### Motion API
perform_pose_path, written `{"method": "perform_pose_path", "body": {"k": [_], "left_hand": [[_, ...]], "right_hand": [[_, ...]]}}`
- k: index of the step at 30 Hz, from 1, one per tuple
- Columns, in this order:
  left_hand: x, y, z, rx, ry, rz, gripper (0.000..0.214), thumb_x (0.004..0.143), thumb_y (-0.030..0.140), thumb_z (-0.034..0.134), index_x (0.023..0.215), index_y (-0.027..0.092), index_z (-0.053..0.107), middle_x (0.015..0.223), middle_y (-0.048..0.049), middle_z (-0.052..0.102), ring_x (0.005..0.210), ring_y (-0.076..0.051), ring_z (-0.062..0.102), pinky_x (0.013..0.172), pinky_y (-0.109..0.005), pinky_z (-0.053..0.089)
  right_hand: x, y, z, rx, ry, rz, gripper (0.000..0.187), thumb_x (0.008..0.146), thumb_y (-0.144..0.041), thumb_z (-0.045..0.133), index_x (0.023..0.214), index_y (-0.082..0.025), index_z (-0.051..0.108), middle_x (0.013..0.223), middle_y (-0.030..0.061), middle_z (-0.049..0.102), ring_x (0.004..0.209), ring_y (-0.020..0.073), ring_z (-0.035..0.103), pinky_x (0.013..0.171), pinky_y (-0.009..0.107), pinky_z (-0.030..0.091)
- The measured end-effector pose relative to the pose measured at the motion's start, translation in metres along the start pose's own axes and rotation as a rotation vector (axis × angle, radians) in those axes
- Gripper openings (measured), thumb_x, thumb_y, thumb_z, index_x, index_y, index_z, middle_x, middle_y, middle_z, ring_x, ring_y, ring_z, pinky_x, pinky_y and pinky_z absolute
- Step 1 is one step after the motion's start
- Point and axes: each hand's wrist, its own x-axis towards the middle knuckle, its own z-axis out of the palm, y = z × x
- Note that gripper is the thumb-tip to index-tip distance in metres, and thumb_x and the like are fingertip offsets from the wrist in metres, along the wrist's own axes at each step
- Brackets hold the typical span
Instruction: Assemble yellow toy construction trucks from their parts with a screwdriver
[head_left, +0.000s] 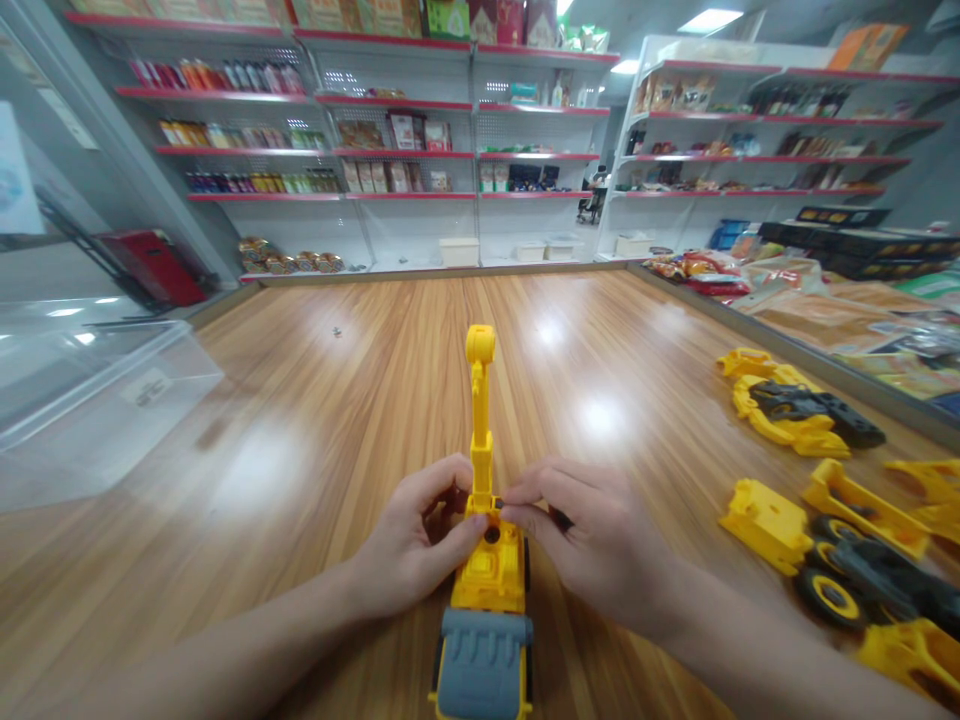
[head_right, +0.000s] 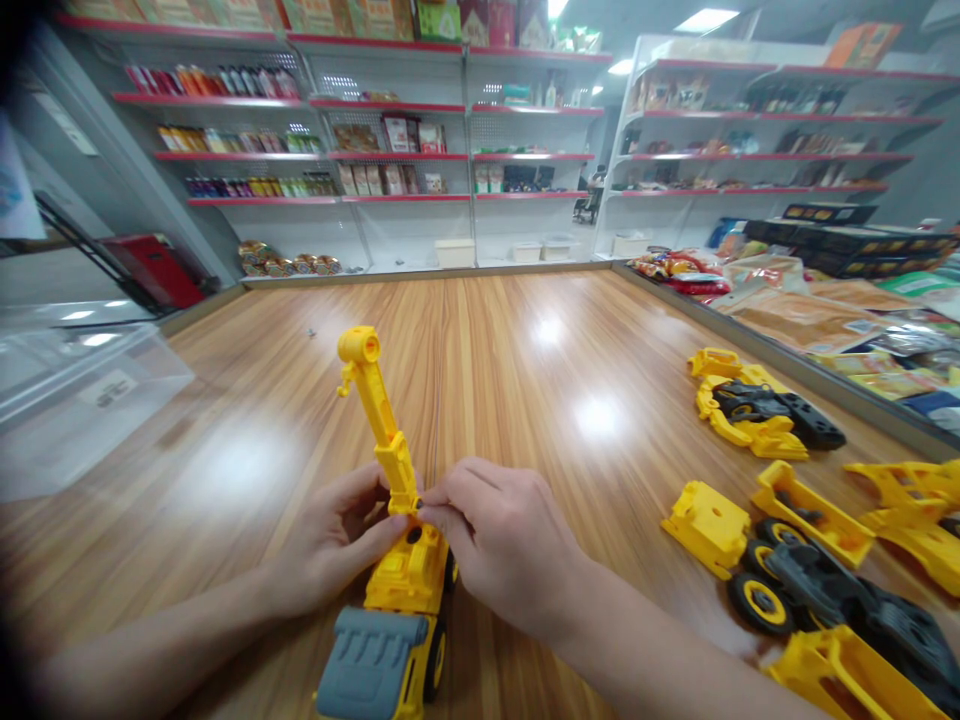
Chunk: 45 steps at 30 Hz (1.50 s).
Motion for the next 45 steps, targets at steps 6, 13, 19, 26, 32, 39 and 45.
{"method": "perform_pose_path", "body": {"k": [6,13,19,26,32,39,45], "left_hand": [[-0.0008,-0.0007,0.0011,0.003,0.029,0.006,0.013,0.086,0.027,0.065,0.095,0.017,0.062,0.085,-0.0048,0.061,0.073,-0.015,0.057,0.064,-0.026,0.047],[-0.0022,-0.0034,0.0001,-0.027,0.026,0.0,0.016,0.085,0.025,0.066,0.099,0.018,0.062,0.087,-0.0053,0.061,0.075,-0.015,0.058,0.064,-0.025,0.048],[-0.0029,-0.0051,-0.0007,-0.031,-0.017,-0.006,0.013,0.088,0.022,0.062,0.1,0.018,0.058,0.09,-0.0059,0.06,0.081,-0.016,0.059,0.069,-0.027,0.05],[-0.005,-0.0019,0.0052,0.042,0.145,0.21,0.039,0.085,0.009,0.063,0.109,0.029,0.039,0.1,-0.0023,0.057,0.085,-0.015,0.058,0.076,-0.031,0.05],[-0.0062,-0.0069,0.0036,0.099,0.077,0.333,0.038,0.086,0.002,0.058,0.109,0.028,0.042,0.106,-0.0035,0.062,0.09,-0.015,0.061,0.08,-0.032,0.051],[-0.0038,-0.0037,0.0029,0.064,0.123,0.145,0.049,0.089,0.013,0.061,0.126,0.029,0.035,0.1,-0.0041,0.065,0.088,-0.016,0.062,0.08,-0.032,0.052],[-0.002,-0.0054,-0.001,0.135,0.076,0.117,0.037,0.089,0.014,0.062,0.123,0.023,0.053,0.104,-0.0062,0.068,0.094,-0.019,0.066,0.083,-0.031,0.053]], "right_hand": [[0.0009,-0.0006,0.0012,0.007,-0.001,0.03,0.007,0.091,-0.018,0.061,0.085,-0.018,0.064,0.082,0.0023,0.067,0.075,0.0143,0.062,0.068,0.027,0.049],[0.0014,0.0001,0.0018,0.03,-0.002,0.072,0.004,0.089,-0.018,0.065,0.084,-0.019,0.065,0.078,-0.0001,0.068,0.071,0.0124,0.064,0.065,0.024,0.048],[0.0023,-0.0018,-0.0024,0.033,-0.014,-0.012,0.005,0.088,-0.015,0.062,0.089,-0.018,0.065,0.082,0.003,0.068,0.076,0.0147,0.064,0.067,0.026,0.05],[0.0029,-0.0021,-0.0007,0.004,-0.021,0.012,0.003,0.089,-0.018,0.064,0.087,-0.018,0.066,0.08,0.0027,0.067,0.075,0.015,0.063,0.067,0.027,0.049],[0.0009,-0.0006,0.0019,0.035,-0.039,0.094,0.011,0.091,-0.024,0.064,0.084,-0.018,0.067,0.08,0.002,0.067,0.074,0.0143,0.062,0.066,0.027,0.048],[0.0014,-0.0012,0.0013,0.048,-0.033,0.045,0.007,0.089,-0.015,0.063,0.095,-0.018,0.066,0.088,0.0024,0.067,0.083,0.0144,0.063,0.074,0.027,0.049],[0.0018,0.0002,0.0015,0.032,-0.054,0.06,0.01,0.094,-0.017,0.057,0.09,-0.016,0.067,0.087,0.0035,0.066,0.083,0.0145,0.062,0.073,0.027,0.048]]}}
